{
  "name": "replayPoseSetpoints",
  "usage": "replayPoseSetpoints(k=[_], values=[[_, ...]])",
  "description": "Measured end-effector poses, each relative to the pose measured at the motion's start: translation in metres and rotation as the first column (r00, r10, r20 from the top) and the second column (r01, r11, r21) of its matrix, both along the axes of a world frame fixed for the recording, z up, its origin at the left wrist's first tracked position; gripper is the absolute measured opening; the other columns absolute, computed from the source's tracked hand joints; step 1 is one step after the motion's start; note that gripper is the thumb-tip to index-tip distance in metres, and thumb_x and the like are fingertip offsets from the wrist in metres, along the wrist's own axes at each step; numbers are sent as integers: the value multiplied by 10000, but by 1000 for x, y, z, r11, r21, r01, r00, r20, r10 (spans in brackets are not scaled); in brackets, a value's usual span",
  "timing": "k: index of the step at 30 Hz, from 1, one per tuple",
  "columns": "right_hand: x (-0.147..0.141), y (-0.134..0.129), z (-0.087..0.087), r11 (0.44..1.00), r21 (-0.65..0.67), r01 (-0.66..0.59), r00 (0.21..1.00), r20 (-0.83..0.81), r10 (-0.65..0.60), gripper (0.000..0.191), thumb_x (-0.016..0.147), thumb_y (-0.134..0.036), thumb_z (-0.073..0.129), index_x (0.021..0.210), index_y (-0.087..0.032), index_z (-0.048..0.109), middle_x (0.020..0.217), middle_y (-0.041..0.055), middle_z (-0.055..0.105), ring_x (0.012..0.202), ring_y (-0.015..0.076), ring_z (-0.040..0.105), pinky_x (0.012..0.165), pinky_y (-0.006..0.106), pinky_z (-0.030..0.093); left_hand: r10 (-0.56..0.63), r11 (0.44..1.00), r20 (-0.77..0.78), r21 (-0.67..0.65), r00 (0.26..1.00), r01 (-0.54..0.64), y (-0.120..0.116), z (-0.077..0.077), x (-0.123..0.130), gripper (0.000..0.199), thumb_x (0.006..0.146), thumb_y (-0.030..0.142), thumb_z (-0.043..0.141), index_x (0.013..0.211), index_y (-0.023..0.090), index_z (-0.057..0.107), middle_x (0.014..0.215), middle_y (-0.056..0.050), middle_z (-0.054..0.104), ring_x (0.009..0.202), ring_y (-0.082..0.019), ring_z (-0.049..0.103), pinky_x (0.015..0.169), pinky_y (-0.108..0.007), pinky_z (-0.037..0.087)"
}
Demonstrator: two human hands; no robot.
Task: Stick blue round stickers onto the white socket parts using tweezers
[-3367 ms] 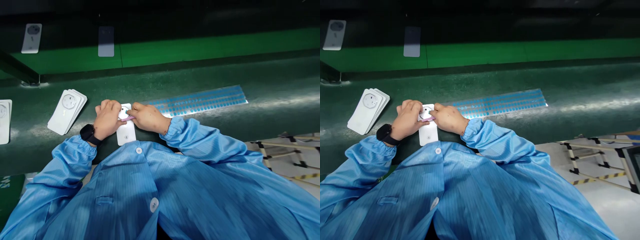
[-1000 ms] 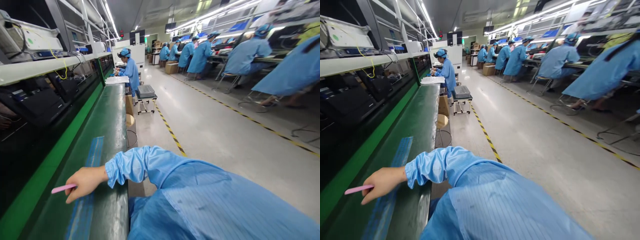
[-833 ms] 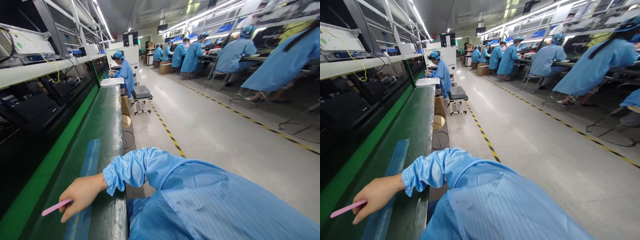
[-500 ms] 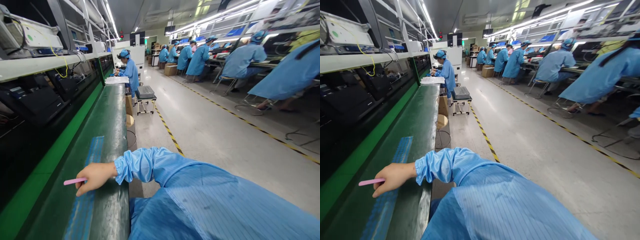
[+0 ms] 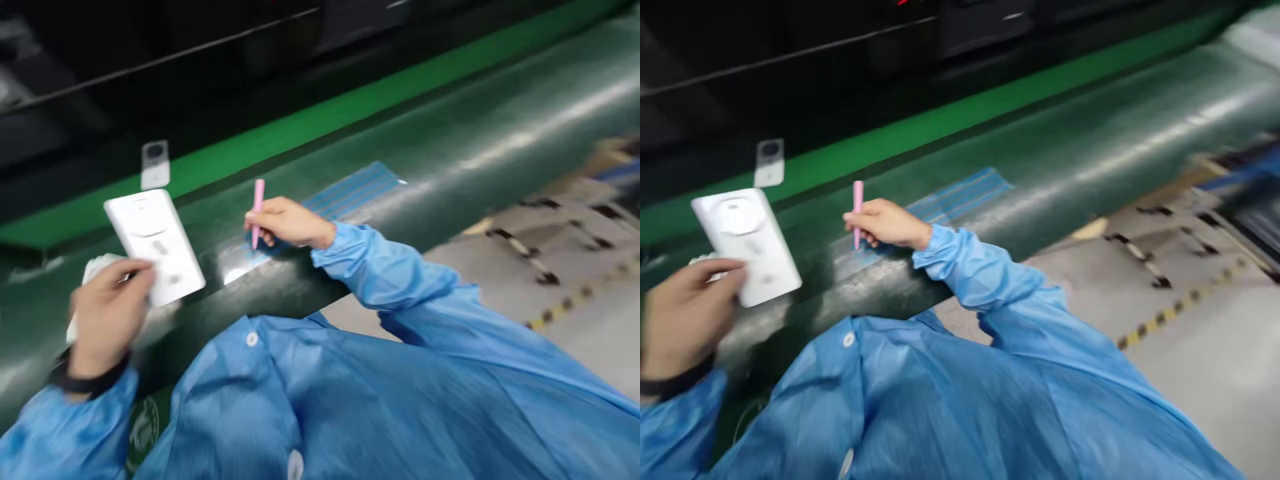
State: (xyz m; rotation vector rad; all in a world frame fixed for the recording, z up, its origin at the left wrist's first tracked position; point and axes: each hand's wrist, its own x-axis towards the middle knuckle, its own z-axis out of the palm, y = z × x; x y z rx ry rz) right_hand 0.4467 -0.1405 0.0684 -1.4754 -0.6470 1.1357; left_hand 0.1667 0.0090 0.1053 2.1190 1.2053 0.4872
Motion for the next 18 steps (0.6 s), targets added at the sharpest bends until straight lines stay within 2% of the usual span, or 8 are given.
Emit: replayPoseSetpoints(k=[2, 3, 5, 7, 10, 12, 15, 18], values=[[-6, 7, -15, 994, -94, -47, 999, -26, 44, 400, 1109, -86, 606, 719, -157, 660, 536, -35, 652, 437, 76, 564, 467, 176, 484, 134, 958, 27, -259, 991, -123, -24, -24, 0, 263, 726, 438, 781, 875, 222, 788, 721, -1, 744, 657, -214, 672, 612, -312, 513], [-10, 10, -20, 992, -124, -34, 999, -45, 28, 382, 1093, -48, 609, 729, -154, 653, 540, -32, 658, 448, 77, 589, 487, 175, 516, 158, 923, 49, -363, 986, -129, -33, -36, 3, 282, 680, 461, 762, 840, 229, 775, 676, -2, 720, 613, -201, 634, 582, -304, 473], [-19, 12, -28, 991, -122, 54, 994, -85, -64, 349, 1066, 11, 609, 761, -155, 636, 545, -44, 657, 463, 71, 608, 524, 171, 557, 146, 890, 88, -447, 985, -91, -47, -53, 9, 339, 632, 522, 741, 807, 233, 752, 668, -11, 712, 585, -188, 597, 558, -297, 433], [-24, 14, -32, 987, -86, 134, 984, -110, -143, 334, 1054, 36, 609, 785, -162, 615, 559, -55, 661, 473, 67, 610, 545, 172, 579, 107, 892, 105, -448, 989, -49, -54, -63, 12, 369, 628, 561, 726, 803, 237, 734, 704, -16, 730, 602, -190, 607, 576, -300, 443], [-25, 19, -32, 985, -68, 157, 986, -48, -161, 319, 1052, 17, 629, 797, -173, 598, 567, -56, 664, 458, 77, 599, 502, 177, 564, 15, 909, 71, -417, 997, 16, -55, -69, 10, 395, 674, 608, 678, 837, 250, 713, 687, -5, 723, 595, -204, 633, 610, -318, 477], [-21, 24, -30, 990, -66, 128, 989, 79, -123, 302, 1047, 0, 656, 806, -175, 605, 579, -52, 671, 456, 80, 605, 471, 170, 544, -67, 913, 7, -402, 998, 64, -51, -69, 8, 409, 708, 622, 638, 880, 257, 702, 728, -13, 752, 588, -218, 661, 622, -338, 509], [-15, 33, -26, 994, -99, 51, 965, 263, -24, 304, 1038, -1, 675, 797, -176, 614, 616, -36, 694, 483, 81, 638, 451, 161, 537, -221, 929, -96, -323, 971, 180, -46, -65, 9, 422, 769, 589, 581, 989, 256, 717, 921, -58, 835, 725, -262, 765, 744, -379, 591], [-12, 40, -27, 988, -150, 32, 955, 295, 14, 328, 1055, -8, 655, 778, -177, 603, 623, -24, 694, 496, 87, 655, 442, 169, 540, -360, 925, -271, -230, 892, 304, -42, -55, 14, 478, 873, 519, 526, 1192, 244, 750, 938, -68, 859, 869, -309, 816, 884, -417, 607]])
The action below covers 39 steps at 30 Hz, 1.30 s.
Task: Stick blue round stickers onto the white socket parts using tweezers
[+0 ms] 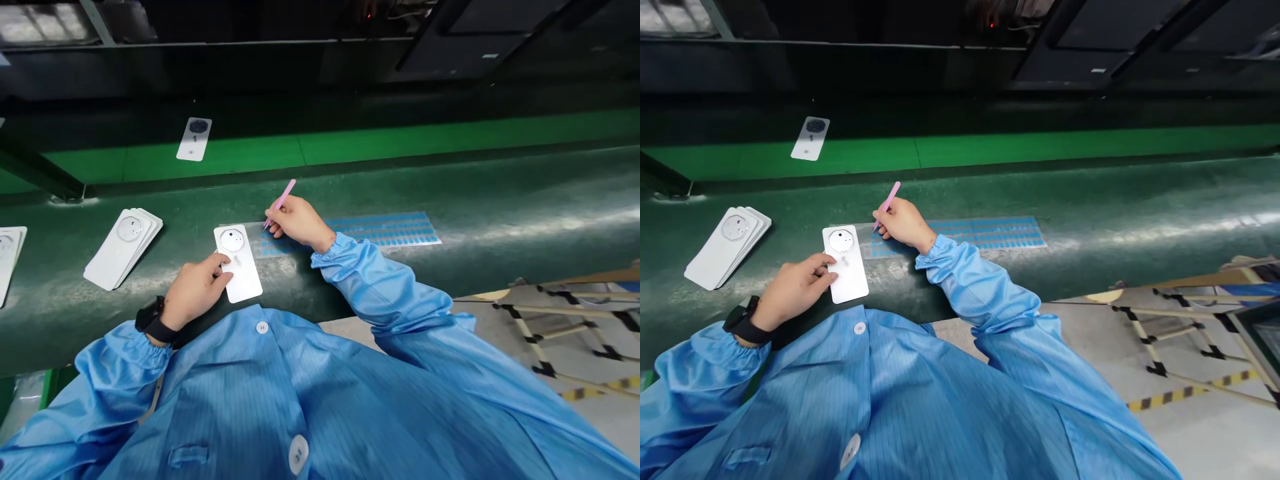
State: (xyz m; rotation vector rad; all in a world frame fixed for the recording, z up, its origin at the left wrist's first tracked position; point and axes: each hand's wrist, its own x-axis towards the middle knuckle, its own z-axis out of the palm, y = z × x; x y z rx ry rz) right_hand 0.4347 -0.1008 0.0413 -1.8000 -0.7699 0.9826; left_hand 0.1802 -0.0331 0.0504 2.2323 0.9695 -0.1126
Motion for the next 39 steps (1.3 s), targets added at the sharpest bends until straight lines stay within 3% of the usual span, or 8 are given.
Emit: replayPoseSetpoints(k=[5, 9, 12, 22, 26, 29, 34, 39], values=[[1, 1, -6, 999, -24, 28, 1000, -10, -28, 333, 1058, 2, 647, 770, -161, 610, 628, -18, 706, 497, 82, 663, 470, 167, 557, -103, 981, -118, 151, 988, 121, 15, 7, 12, 450, 983, 413, 550, 1332, 226, 763, 953, -76, 867, 983, -343, 822, 935, -450, 609], [3, -1, -7, 1000, -22, 0, 1000, 1, 0, 329, 1048, 11, 655, 767, -156, 619, 609, -23, 702, 479, 76, 650, 472, 160, 546, -177, 936, -2, 309, 984, 169, 33, -8, 20, 388, 913, 363, 758, 1262, 199, 798, 1337, -147, 823, 1363, -398, 694, 1178, -546, 520], [2, -1, -6, 999, -37, -18, 1000, 16, 18, 335, 1043, 15, 662, 756, -154, 626, 587, -31, 684, 460, 72, 633, 459, 155, 531, -192, 933, -11, 308, 981, 186, 38, -21, 24, 434, 848, 359, 877, 1254, 219, 817, 1482, -151, 763, 1542, -463, 529, 1238, -651, 438], [3, -4, 0, 1000, 7, 20, 991, -129, -19, 443, 1075, 20, 601, 670, -160, 595, 494, -34, 628, 402, 64, 584, 423, 138, 478, -179, 953, -6, 247, 984, 175, 31, -23, 27, 556, 866, 354, 878, 1399, 218, 799, 1587, -142, 705, 1636, -495, 400, 1274, -731, 337], [-12, -1, 13, 998, 47, -45, 995, -86, 49, 364, 1057, 1, 647, 730, -158, 625, 536, -35, 663, 431, 69, 611, 434, 135, 485, -220, 948, -12, 235, 976, 216, 32, -23, 27, 562, 871, 356, 857, 1415, 230, 800, 1605, -137, 692, 1652, -501, 380, 1275, -744, 322], [-23, 8, 17, 996, -14, -88, 995, -38, 87, 379, 1056, -6, 657, 715, -165, 607, 536, -44, 643, 427, 66, 596, 414, 142, 470, -261, 937, -9, 237, 965, 256, 34, -22, 25, 544, 887, 368, 819, 1416, 241, 804, 1620, -137, 678, 1653, -509, 373, 1258, -767, 320], [-28, 15, 8, 990, -96, -105, 994, -16, 104, 391, 1070, -30, 652, 707, -165, 597, 543, -42, 634, 427, 67, 591, 402, 156, 467, -302, 930, -13, 217, 953, 298, 35, -22, 23, 528, 899, 395, 791, 1411, 264, 808, 1635, -123, 668, 1659, -511, 359, 1243, -766, 319], [-29, 12, 2, 991, -72, -108, 994, -9, 108, 380, 1054, -21, 660, 709, -169, 601, 548, -39, 635, 447, 70, 602, 416, 153, 473, -288, 930, 9, 244, 958, 277, 33, -24, 23, 462, 906, 409, 818, 1349, 279, 827, 1626, -114, 679, 1657, -499, 362, 1238, -733, 325]])
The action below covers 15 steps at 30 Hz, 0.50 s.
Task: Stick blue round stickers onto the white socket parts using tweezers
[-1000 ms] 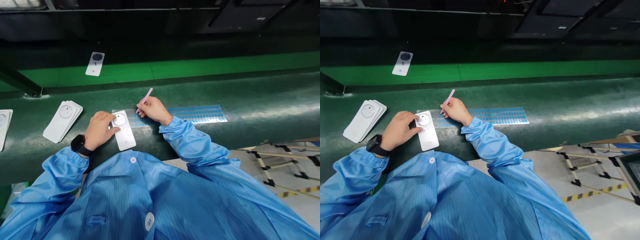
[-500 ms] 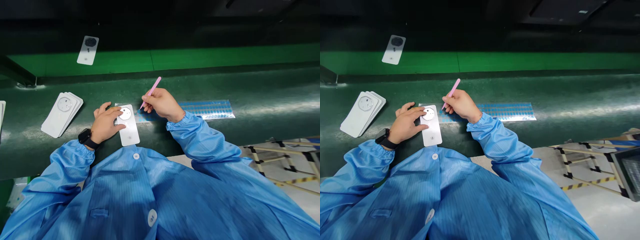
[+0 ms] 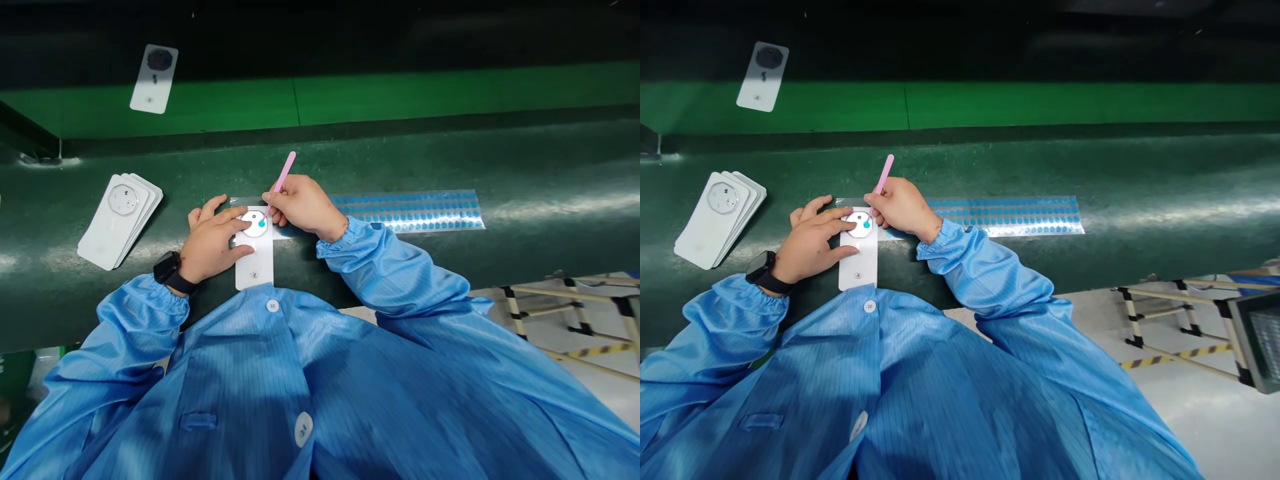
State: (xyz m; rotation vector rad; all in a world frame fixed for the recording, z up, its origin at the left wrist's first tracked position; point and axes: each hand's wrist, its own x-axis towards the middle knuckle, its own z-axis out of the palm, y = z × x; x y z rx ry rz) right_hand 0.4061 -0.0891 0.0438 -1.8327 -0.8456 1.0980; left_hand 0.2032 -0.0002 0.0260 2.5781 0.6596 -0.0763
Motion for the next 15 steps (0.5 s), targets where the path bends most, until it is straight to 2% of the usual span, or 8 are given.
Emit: replayPoseSetpoints(k=[10, 15], values=[[0, -1, -2, 1000, 9, 5, 1000, 19, -5, 376, 1040, -45, 668, 700, -189, 596, 569, -12, 657, 462, 90, 606, 435, 173, 485, -8, 1000, 37, 19, 999, 8, 0, -3, -2, 422, 906, 404, 840, 1312, 288, 830, 1595, -123, 700, 1636, -497, 382, 1206, -719, 335], [0, -1, -2, 1000, 11, 1, 999, 43, -2, 358, 1040, -80, 685, 710, -194, 601, 614, 12, 684, 488, 122, 631, 464, 224, 507, -9, 1000, 34, 16, 999, 9, -1, -2, -1, 416, 905, 409, 843, 1306, 300, 832, 1595, -115, 699, 1634, -503, 376, 1202, -717, 336]])
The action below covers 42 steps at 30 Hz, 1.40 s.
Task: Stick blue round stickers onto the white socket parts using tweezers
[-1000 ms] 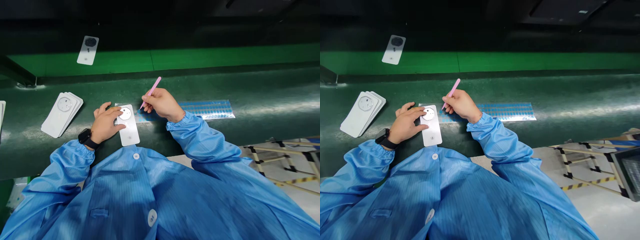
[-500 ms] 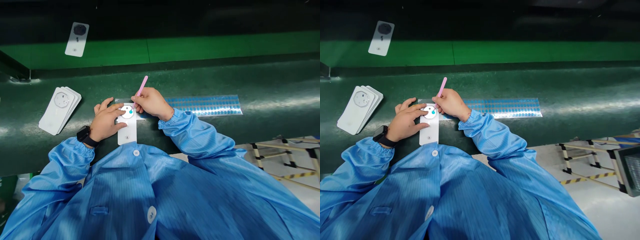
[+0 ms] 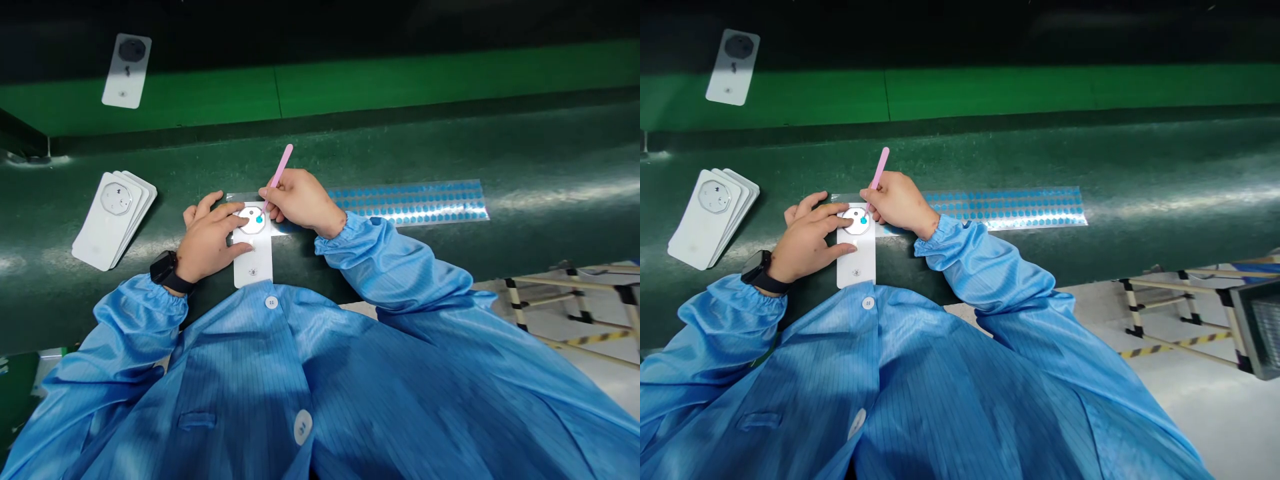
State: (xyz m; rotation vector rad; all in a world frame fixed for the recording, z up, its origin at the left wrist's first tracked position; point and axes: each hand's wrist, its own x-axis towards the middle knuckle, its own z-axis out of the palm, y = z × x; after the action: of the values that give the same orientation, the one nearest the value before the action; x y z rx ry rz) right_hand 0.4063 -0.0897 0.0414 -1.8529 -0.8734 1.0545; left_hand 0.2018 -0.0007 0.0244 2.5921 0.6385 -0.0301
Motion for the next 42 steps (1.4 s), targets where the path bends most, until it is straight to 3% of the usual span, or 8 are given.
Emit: replayPoseSetpoints(k=[7, 13, 21, 35, 42], values=[[-1, 0, -2, 1000, 3, 15, 1000, 3, -15, 341, 1035, -92, 694, 720, -195, 609, 643, 25, 696, 510, 147, 642, 489, 265, 525, 8, 1000, 17, -10, 1000, -7, 1, -1, -1, 404, 905, 414, 846, 1291, 294, 834, 1595, -115, 701, 1632, -502, 378, 1195, -713, 328], [1, -1, -9, 998, 67, 0, 1000, 0, 0, 350, 1028, -79, 699, 716, -204, 603, 591, -11, 661, 467, 101, 608, 427, 197, 483, 9, 1000, 13, -8, 1000, -9, 0, 0, -1, 411, 901, 410, 852, 1291, 282, 833, 1596, -123, 700, 1639, -495, 373, 1196, -711, 316], [2, -1, -10, 999, 46, -20, 999, 39, 19, 311, 1027, -119, 702, 745, -208, 605, 642, 9, 706, 499, 123, 637, 458, 230, 504, 1, 1000, 21, 16, 1000, -1, 1, -3, -1, 388, 912, 443, 845, 1277, 311, 836, 1584, -102, 706, 1629, -491, 370, 1174, -692, 337], [3, 0, -14, 996, 60, -69, 992, 106, 62, 284, 1018, -137, 707, 760, -205, 610, 642, 25, 691, 546, 166, 661, 655, 316, 587, -66, 996, -24, 57, 998, 68, 2, 4, 0, 441, 927, 401, 803, 1362, 333, 810, 1531, -145, 700, 1617, -530, 324, 1091, -697, 364], [2, 1, -17, 991, 102, -80, 990, 126, 67, 300, 1000, -106, 695, 745, -223, 586, 589, -14, 678, 532, 139, 646, 598, 256, 548, -110, 990, -100, 74, 989, 118, 1, 14, 7, 488, 928, 398, 787, 1415, 372, 796, 1509, -161, 663, 1564, -551, 352, 1079, -730, 370]])
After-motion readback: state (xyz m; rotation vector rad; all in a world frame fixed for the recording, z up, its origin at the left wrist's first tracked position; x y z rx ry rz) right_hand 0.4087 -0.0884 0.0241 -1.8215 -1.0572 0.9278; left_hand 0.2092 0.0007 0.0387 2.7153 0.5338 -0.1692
